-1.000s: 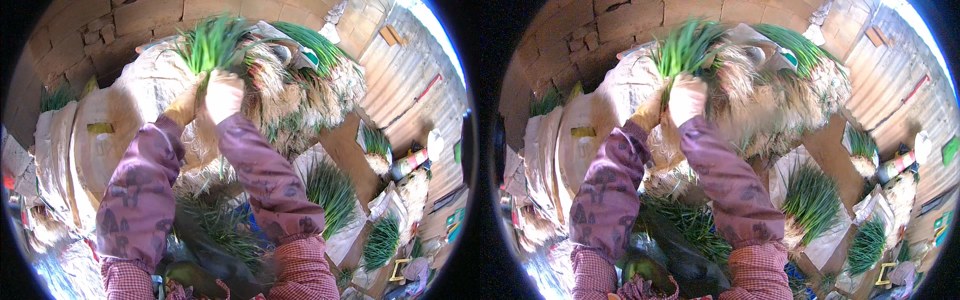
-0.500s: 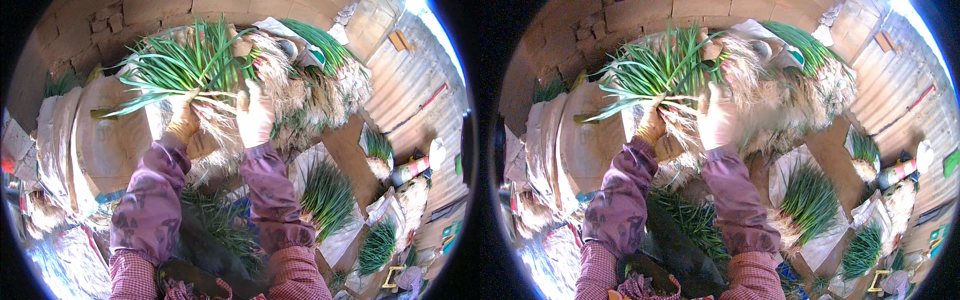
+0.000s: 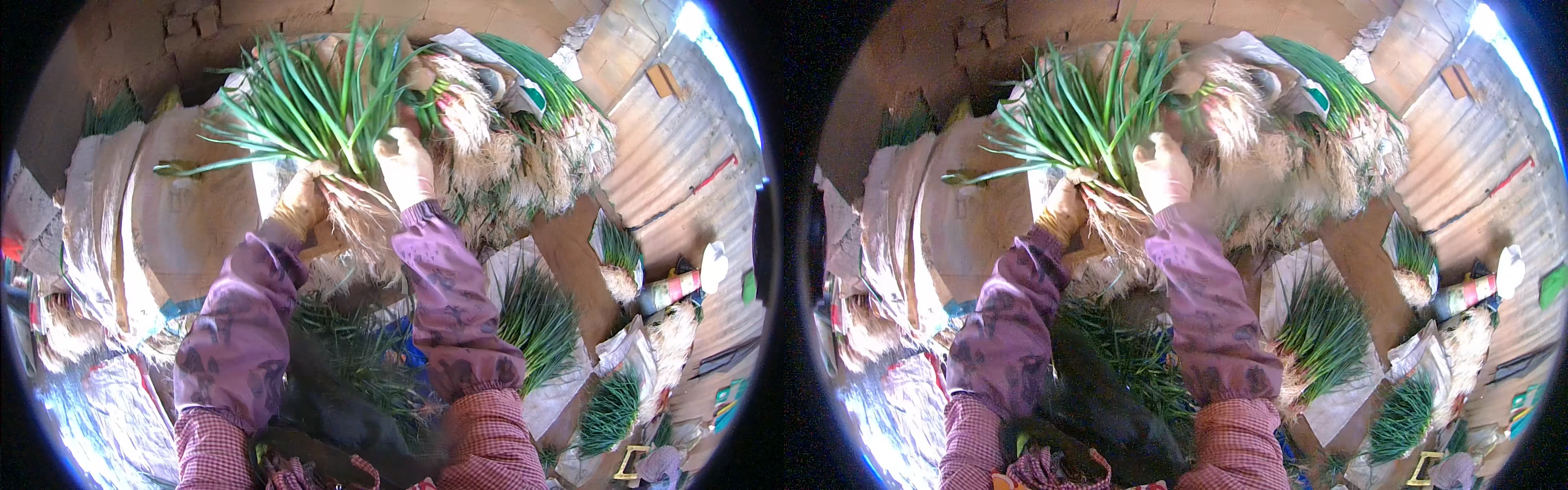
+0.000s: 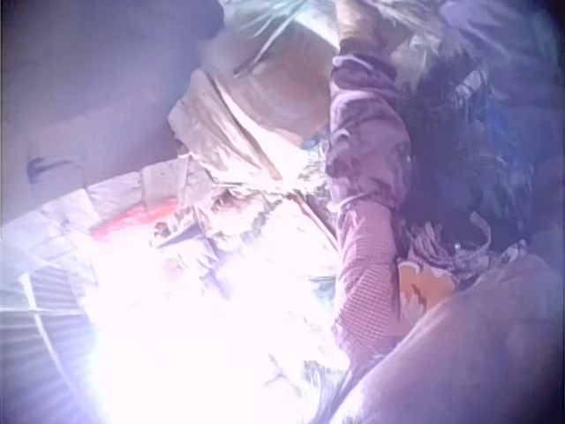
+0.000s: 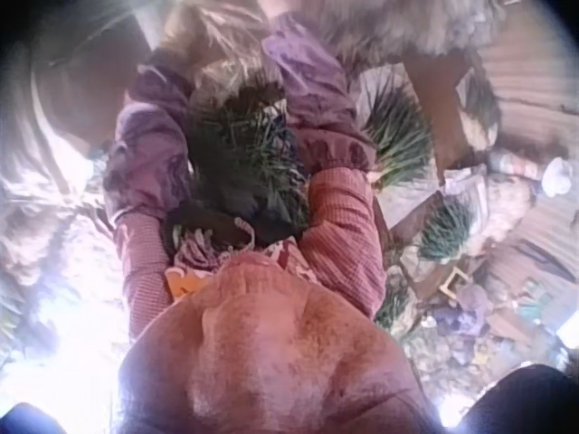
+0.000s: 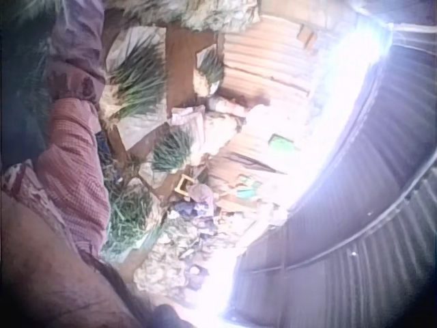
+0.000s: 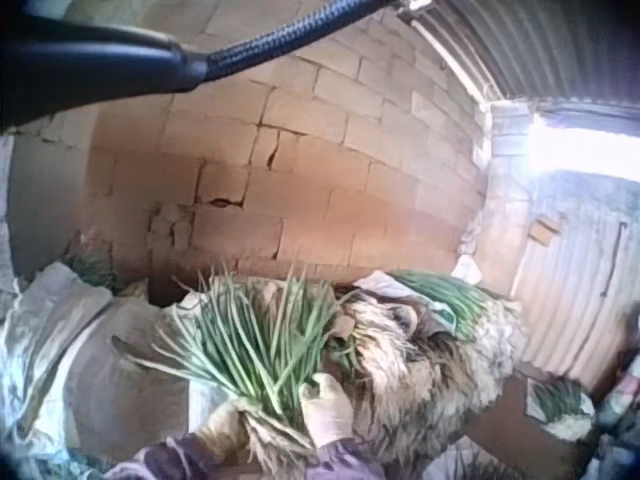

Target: The person sorts and bundles green onions by hand, removing roots and arranging them into neat bunches. The person places the prepared bundles into a sack.

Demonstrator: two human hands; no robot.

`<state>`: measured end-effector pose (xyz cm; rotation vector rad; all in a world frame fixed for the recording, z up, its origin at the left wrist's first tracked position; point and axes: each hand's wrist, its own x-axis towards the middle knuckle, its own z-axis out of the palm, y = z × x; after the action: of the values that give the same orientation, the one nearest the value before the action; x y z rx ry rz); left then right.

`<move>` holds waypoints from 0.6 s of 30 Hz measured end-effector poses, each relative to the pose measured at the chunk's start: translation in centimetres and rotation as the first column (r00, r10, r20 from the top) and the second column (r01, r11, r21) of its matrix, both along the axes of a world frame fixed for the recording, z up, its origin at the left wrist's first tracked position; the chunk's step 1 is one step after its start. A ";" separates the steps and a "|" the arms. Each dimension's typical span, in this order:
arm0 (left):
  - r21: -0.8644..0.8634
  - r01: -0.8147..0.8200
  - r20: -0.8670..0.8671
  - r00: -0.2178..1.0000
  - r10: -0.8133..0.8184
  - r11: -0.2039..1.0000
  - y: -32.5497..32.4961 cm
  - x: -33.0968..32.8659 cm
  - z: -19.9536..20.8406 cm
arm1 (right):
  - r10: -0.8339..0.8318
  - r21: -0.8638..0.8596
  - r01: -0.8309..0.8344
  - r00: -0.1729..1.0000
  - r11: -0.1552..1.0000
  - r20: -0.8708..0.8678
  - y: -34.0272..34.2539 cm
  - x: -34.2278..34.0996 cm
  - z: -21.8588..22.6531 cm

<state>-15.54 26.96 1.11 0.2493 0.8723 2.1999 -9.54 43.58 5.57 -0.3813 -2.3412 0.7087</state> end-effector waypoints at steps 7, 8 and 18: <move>0.026 0.090 -0.136 0.987 -0.086 0.996 -0.2 0.0 0.7 | -0.096 0.112 0.116 0.981 0.987 -0.172 -3.1 1.1 -2.4; 0.033 0.127 -0.141 0.983 -0.121 0.991 0.1 0.1 0.7 | -0.045 0.128 0.073 0.978 0.989 -0.204 -3.3 1.4 -2.8; 0.245 0.013 0.012 1.000 -0.016 0.969 -7.3 6.4 -1.0 | 0.346 0.466 -0.295 0.938 0.834 -0.025 -13.1 9.0 2.5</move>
<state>-9.10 19.61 0.08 0.3574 0.5873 2.2921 -0.49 30.48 8.05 0.2636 -2.3956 0.2903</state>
